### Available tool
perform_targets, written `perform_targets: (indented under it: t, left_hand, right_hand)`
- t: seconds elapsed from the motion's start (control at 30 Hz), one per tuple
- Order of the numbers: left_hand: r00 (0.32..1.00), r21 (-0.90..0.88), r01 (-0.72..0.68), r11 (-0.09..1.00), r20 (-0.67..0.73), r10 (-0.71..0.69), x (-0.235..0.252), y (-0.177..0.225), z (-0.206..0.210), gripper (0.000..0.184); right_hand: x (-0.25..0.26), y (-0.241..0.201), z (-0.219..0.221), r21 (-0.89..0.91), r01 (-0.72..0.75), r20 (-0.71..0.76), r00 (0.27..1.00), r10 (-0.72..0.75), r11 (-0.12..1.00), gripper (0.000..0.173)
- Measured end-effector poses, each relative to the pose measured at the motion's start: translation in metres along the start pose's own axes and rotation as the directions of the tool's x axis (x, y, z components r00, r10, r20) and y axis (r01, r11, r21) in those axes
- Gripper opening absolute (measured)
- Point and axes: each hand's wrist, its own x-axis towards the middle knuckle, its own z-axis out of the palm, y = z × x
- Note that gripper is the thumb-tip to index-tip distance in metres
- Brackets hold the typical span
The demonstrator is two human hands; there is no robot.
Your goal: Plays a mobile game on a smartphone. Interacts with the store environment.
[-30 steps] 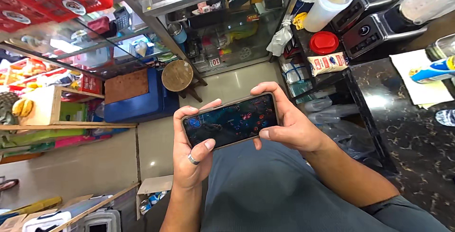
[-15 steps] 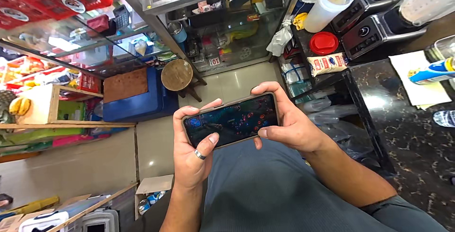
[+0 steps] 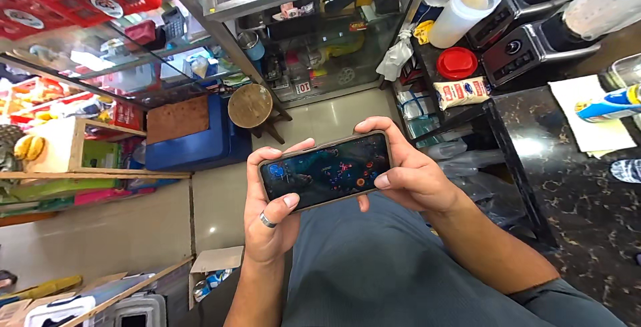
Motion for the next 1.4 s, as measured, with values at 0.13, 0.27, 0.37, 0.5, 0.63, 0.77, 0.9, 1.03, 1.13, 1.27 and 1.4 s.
perform_targets:
  t: [0.13,0.27,0.37,0.5,0.63,0.77,0.9,1.03,1.13,1.27,1.4]
  left_hand:
    - [1.0,0.003,0.002,1.0,0.018,-0.002,0.0,0.001,-0.002,0.053]
    - [1.0,-0.009,0.009,1.0,0.015,-0.008,0.0,0.001,-0.001,0.053]
    - [1.0,-0.02,0.012,1.0,0.019,-0.011,0.0,0.001,-0.001,0.054]
    - [1.0,-0.016,0.013,1.0,0.027,-0.012,0.0,0.001,-0.003,0.054]
    - [1.0,-0.012,0.006,1.0,0.027,-0.006,-0.001,0.001,-0.003,0.054]
    - [0.999,-0.024,0.0,1.0,0.034,0.001,0.0,0.001,-0.002,0.053]
    - [0.999,-0.019,-0.006,1.0,0.035,0.007,0.0,0.0,-0.002,0.053]
    - [0.998,0.03,-0.032,0.999,0.055,0.03,0.0,0.0,-0.001,0.053]
    - [0.996,0.108,-0.061,0.992,0.069,0.053,-0.001,-0.005,0.005,0.052]
    - [1.0,0.03,-0.001,1.0,0.017,0.001,0.0,-0.004,0.002,0.053]
    - [1.0,-0.019,0.015,1.0,0.023,-0.014,0.0,0.0,-0.003,0.052]
  right_hand:
    - [0.003,0.008,-0.009,0.026,0.05,0.118,0.992,-0.053,0.998,0.062]
    - [0.001,0.0,0.0,-0.027,-0.001,-0.001,1.0,0.001,1.0,0.06]
    - [0.0,0.001,0.0,-0.003,0.013,0.014,1.0,-0.013,1.0,0.061]
    - [0.002,0.008,-0.008,0.002,0.054,0.107,0.993,-0.054,0.999,0.062]
    - [0.002,0.008,-0.006,-0.02,0.053,0.082,0.995,-0.051,0.998,0.063]
    - [0.001,0.008,-0.007,-0.02,0.053,0.087,0.995,-0.052,0.998,0.063]
    - [0.0,0.008,-0.006,-0.055,0.057,0.071,0.996,-0.053,0.997,0.061]
    - [0.002,0.009,-0.003,-0.008,0.058,-0.001,0.998,-0.058,0.998,0.037]
    - [0.006,0.011,0.004,-0.028,0.075,-0.183,0.98,-0.079,0.997,0.025]
    - [0.003,0.006,-0.007,0.012,0.041,0.005,0.999,-0.041,0.999,0.044]
    - [0.001,0.004,-0.006,-0.022,0.034,0.08,0.996,-0.032,0.999,0.067]
